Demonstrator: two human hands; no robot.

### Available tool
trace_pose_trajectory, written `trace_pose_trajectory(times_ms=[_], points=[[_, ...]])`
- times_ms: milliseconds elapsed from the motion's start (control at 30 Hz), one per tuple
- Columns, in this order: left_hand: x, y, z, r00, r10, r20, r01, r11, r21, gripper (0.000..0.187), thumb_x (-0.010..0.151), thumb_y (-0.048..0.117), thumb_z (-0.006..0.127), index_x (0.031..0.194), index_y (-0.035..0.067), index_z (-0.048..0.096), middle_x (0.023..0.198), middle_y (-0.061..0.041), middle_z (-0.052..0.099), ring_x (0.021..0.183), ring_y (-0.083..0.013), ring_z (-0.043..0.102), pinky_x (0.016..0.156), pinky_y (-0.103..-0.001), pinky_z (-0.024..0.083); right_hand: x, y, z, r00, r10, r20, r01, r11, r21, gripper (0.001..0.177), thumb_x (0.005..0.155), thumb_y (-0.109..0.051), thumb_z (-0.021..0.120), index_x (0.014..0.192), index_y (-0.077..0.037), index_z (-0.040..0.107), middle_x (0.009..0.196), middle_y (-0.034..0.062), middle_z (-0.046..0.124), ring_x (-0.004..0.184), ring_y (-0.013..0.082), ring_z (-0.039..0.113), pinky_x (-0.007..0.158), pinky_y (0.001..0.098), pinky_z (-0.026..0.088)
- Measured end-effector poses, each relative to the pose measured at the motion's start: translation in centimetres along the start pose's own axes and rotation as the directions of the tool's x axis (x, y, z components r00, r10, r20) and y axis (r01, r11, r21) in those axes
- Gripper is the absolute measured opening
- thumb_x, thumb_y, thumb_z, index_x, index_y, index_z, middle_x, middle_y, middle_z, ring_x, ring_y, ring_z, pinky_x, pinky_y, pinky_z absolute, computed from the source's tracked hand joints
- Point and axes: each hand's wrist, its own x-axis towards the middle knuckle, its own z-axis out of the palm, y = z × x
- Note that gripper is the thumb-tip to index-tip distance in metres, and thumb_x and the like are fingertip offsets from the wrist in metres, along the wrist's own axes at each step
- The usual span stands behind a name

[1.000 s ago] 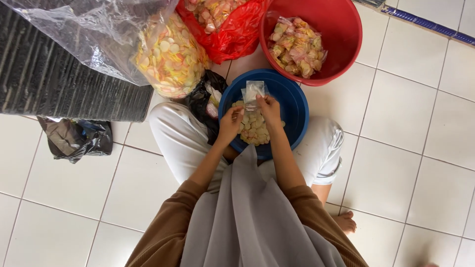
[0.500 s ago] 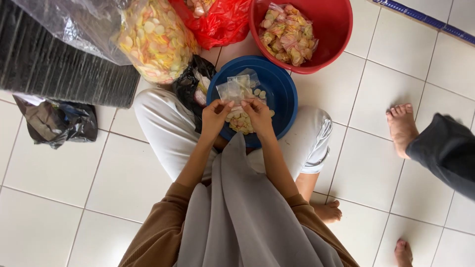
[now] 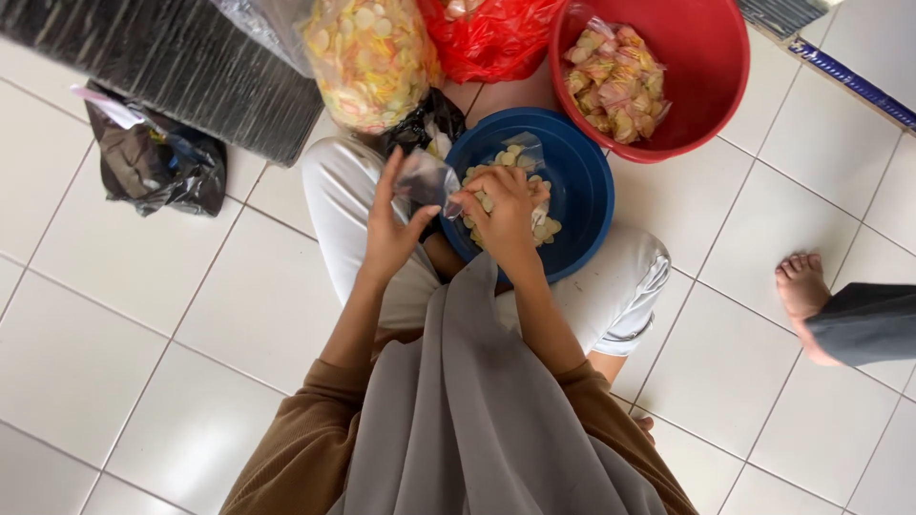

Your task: Packaging small crackers into individual plastic bags while sitting on the floor

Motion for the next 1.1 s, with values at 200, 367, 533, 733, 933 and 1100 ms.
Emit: trace_pose_trajectory(times_ms=[200, 367, 533, 733, 933, 1100], points=[[-1.2, -1.1, -1.2, 0.920, -0.241, -0.311, 0.122, 0.926, -0.356, 0.066, 0.100, -0.001, 0.073, 0.154, 0.009, 0.039, 0.093, -0.008, 0.070, 0.080, -0.0117, 0.066, 0.075, -0.024, 0.056, 1.0, -3.9, 0.2, 0.986, -0.018, 0.166, -0.027, 0.963, 0.269, 0.016, 0.102, -0.025, 0.070, 0.105, -0.010, 0.071, 0.104, 0.0066, 0.068, 0.095, 0.0231, 0.054, 0.088, 0.0398, 0.046], [-1.5, 0.0, -1.1, 0.893, -0.251, -0.373, 0.121, 0.933, -0.338, 0.065, 0.100, -0.001, 0.073, 0.154, 0.010, 0.037, 0.095, -0.007, 0.070, 0.082, -0.0127, 0.066, 0.077, -0.026, 0.057, 0.3, -4.3, 2.5, 0.988, 0.035, 0.153, -0.097, 0.902, 0.420, 0.010, 0.101, -0.014, 0.070, 0.106, -0.007, 0.075, 0.104, 0.0075, 0.072, 0.096, 0.0188, 0.058, 0.087, 0.0355, 0.047], [-1.5, 0.9, -0.9, 0.921, -0.171, -0.351, 0.079, 0.962, -0.263, 0.074, 0.100, -0.003, 0.072, 0.159, 0.011, 0.029, 0.095, -0.007, 0.071, 0.085, -0.0159, 0.067, 0.082, -0.030, 0.056, 0.5, -4.5, 2.6, 0.994, 0.059, 0.097, -0.090, 0.928, 0.361, 0.007, 0.098, -0.010, 0.072, 0.102, -0.007, 0.077, 0.098, 0.0065, 0.073, 0.093, 0.0187, 0.059, 0.083, 0.0341, 0.047], [-1.3, 1.1, -2.1, 0.911, 0.358, -0.206, -0.145, 0.744, 0.652, 0.048, 0.085, 0.033, 0.089, 0.129, 0.023, 0.072, 0.142, -0.013, 0.044, 0.133, -0.0394, 0.038, 0.114, -0.054, 0.026, 0.6, -5.1, 2.1, 0.992, 0.083, 0.090, -0.105, 0.954, 0.280, 0.006, 0.095, -0.006, 0.072, 0.100, -0.005, 0.076, 0.095, 0.0088, 0.071, 0.090, 0.0192, 0.056, 0.077, 0.0340, 0.045], [-0.5, 4.9, -2.5, 0.981, 0.159, -0.109, -0.130, 0.963, 0.236, 0.023, 0.095, 0.012, 0.075, 0.118, 0.016, 0.077, 0.106, -0.002, 0.071, 0.096, -0.0221, 0.067, 0.093, -0.037, 0.042, 0.4, -5.3, 2.2, 0.995, 0.039, 0.095, -0.058, 0.976, 0.211, 0.006, 0.099, -0.007, 0.069, 0.099, -0.007, 0.074, 0.094, 0.0066, 0.070, 0.091, 0.0204, 0.056, 0.078, 0.0330, 0.047], [-1.0, 2.4, -0.6, 0.987, -0.085, -0.135, 0.062, 0.985, -0.161, 0.031, 0.080, 0.008, 0.090, 0.108, 0.005, 0.078, 0.094, -0.006, 0.074, 0.079, -0.0164, 0.067, 0.080, -0.032, 0.053, -0.1, -5.1, 3.3, 0.997, 0.066, 0.043, -0.076, 0.950, 0.304, 0.008, 0.101, -0.009, 0.066, 0.099, -0.009, 0.074, 0.094, 0.0055, 0.068, 0.091, 0.0184, 0.055, 0.081, 0.0337, 0.048]])
